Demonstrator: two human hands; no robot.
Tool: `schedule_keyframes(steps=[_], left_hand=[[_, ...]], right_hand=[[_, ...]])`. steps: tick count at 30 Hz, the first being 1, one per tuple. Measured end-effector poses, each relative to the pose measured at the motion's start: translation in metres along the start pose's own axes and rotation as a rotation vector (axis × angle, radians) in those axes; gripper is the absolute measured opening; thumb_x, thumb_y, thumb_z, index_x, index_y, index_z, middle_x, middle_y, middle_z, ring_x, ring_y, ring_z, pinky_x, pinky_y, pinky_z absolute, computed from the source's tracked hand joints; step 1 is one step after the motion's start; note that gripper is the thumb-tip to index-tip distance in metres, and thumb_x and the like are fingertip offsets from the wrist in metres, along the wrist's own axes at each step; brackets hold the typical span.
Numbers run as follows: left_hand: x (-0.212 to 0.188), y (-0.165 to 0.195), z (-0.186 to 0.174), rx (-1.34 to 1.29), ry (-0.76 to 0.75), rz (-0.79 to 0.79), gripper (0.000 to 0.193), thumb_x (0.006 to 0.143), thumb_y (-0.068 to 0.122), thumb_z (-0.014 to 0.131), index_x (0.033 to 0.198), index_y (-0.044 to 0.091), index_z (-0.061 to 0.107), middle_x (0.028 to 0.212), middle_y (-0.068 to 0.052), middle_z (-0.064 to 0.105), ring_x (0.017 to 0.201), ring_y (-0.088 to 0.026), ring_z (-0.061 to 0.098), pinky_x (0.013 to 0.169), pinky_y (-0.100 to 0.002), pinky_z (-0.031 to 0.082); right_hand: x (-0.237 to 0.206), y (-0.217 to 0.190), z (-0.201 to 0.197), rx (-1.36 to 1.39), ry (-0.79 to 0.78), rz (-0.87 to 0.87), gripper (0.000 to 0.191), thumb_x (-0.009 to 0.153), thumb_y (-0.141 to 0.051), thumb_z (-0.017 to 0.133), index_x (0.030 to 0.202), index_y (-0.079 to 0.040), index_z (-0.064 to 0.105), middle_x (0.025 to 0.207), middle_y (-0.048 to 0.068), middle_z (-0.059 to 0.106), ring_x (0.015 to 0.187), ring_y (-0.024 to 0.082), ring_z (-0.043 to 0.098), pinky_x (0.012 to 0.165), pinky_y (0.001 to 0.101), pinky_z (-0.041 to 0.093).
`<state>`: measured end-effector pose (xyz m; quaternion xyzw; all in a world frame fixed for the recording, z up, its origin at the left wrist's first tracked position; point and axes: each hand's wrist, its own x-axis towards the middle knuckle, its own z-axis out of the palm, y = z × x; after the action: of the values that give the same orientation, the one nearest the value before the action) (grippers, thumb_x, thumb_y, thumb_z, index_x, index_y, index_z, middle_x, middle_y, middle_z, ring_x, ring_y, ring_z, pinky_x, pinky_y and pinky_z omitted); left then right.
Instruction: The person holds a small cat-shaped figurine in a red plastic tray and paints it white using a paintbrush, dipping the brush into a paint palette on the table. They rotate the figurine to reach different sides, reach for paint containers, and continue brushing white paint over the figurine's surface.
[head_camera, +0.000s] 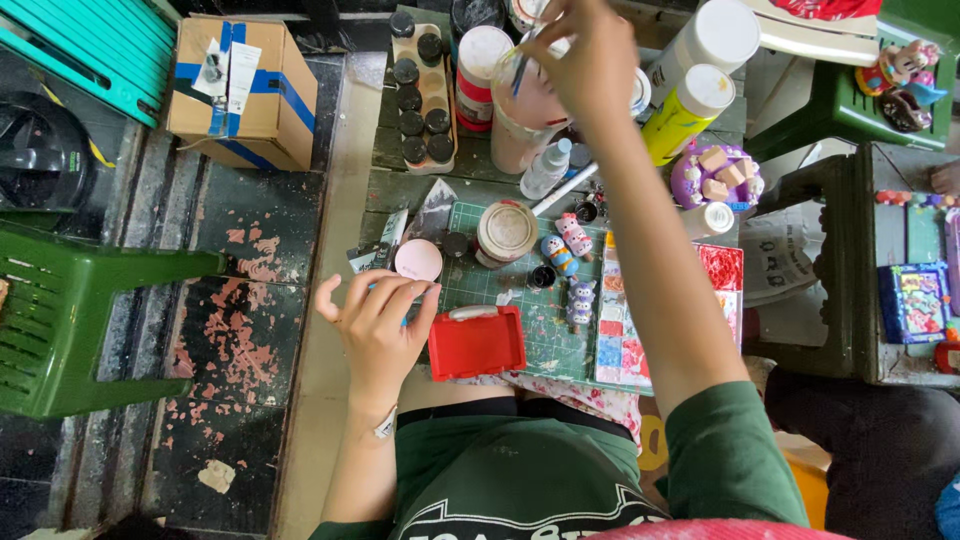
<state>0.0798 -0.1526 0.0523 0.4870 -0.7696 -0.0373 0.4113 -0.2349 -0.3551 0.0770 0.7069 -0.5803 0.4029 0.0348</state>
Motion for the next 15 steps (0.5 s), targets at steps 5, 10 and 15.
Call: schedule_keyframes(steps=[5, 10, 15], left_hand=[[0.001, -0.003, -0.003, -0.007, -0.021, -0.031, 0.013, 0.090, 0.022, 0.085, 0.089, 0.019, 0.072, 0.089, 0.006, 0.067, 0.095, -0.014, 0.064, 0.111, -0.048, 0.027], [0.001, -0.002, 0.000, 0.003, -0.018, -0.033, 0.014, 0.090, 0.022, 0.085, 0.089, 0.018, 0.072, 0.089, 0.006, 0.067, 0.095, -0.015, 0.063, 0.111, -0.048, 0.027], [0.001, -0.001, 0.000, 0.003, -0.013, -0.028, 0.014, 0.090, 0.022, 0.085, 0.089, 0.018, 0.071, 0.090, 0.007, 0.067, 0.096, -0.014, 0.064, 0.111, -0.049, 0.027]], right_hand=[[0.016, 0.034, -0.030, 0.219, 0.006, 0.126, 0.020, 0.091, -0.015, 0.091, 0.089, -0.002, 0.075, 0.077, 0.004, 0.074, 0.068, 0.012, 0.070, 0.062, 0.0265, 0.053], [0.010, 0.064, -0.043, 0.356, 0.009, 0.254, 0.023, 0.100, -0.014, 0.084, 0.093, 0.003, 0.071, 0.078, 0.003, 0.070, 0.071, 0.010, 0.069, 0.064, 0.0262, 0.052], [0.008, 0.079, -0.040, 0.396, 0.094, 0.178, 0.020, 0.101, -0.010, 0.083, 0.098, 0.005, 0.070, 0.086, 0.002, 0.074, 0.077, 0.009, 0.070, 0.067, 0.0242, 0.054]])
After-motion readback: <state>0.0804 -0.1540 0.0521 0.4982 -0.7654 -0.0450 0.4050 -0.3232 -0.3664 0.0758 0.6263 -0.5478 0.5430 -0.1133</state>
